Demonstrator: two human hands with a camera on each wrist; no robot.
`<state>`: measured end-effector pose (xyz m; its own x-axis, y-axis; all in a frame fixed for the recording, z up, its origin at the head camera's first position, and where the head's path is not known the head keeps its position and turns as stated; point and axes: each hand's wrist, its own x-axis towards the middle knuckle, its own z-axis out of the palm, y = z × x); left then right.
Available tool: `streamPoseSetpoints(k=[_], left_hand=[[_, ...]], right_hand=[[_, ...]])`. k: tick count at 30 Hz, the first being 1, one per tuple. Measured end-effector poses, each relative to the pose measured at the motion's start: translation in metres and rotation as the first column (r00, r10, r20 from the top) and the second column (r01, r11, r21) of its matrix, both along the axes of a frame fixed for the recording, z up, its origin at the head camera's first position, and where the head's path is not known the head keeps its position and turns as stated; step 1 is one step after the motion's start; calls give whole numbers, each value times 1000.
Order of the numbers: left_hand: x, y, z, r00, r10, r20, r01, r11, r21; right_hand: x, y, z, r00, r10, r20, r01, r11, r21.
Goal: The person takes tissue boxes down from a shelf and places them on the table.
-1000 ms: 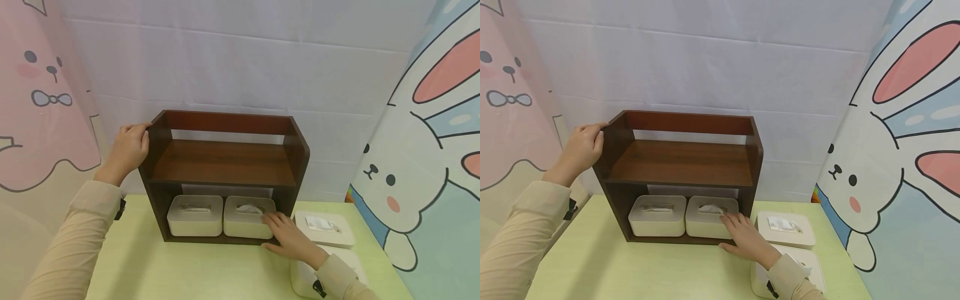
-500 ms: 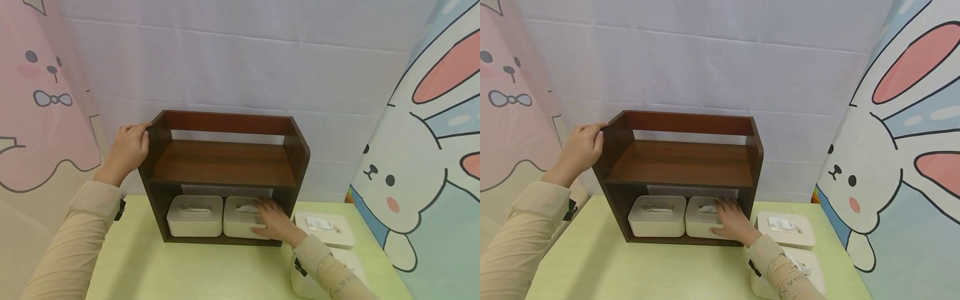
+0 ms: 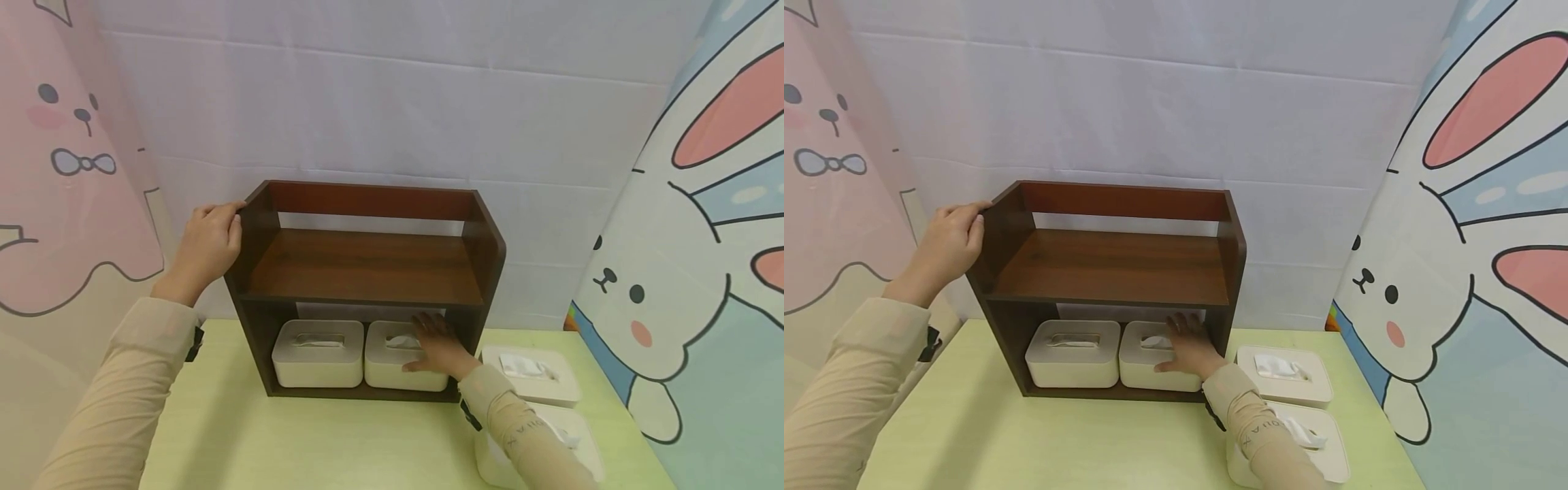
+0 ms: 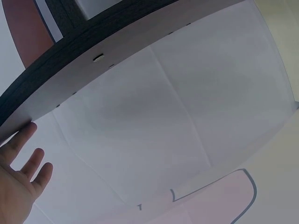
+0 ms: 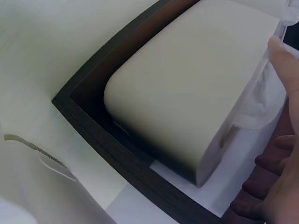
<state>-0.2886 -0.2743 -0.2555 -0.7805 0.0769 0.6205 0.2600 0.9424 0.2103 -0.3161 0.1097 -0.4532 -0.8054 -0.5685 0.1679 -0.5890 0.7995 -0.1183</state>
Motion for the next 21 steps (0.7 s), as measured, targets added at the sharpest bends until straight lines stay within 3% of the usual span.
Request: streamPoseSetpoints(k=[10, 21], left_hand=[[2, -1, 0, 1000, -5, -1, 5, 1000, 1], [1, 1, 1, 1000, -2, 10, 2, 1000, 0]], right_hand=[[-22, 1, -14, 980, -47, 194, 57, 997, -43], [-26, 2, -18, 959, -57, 276, 61, 998, -5]])
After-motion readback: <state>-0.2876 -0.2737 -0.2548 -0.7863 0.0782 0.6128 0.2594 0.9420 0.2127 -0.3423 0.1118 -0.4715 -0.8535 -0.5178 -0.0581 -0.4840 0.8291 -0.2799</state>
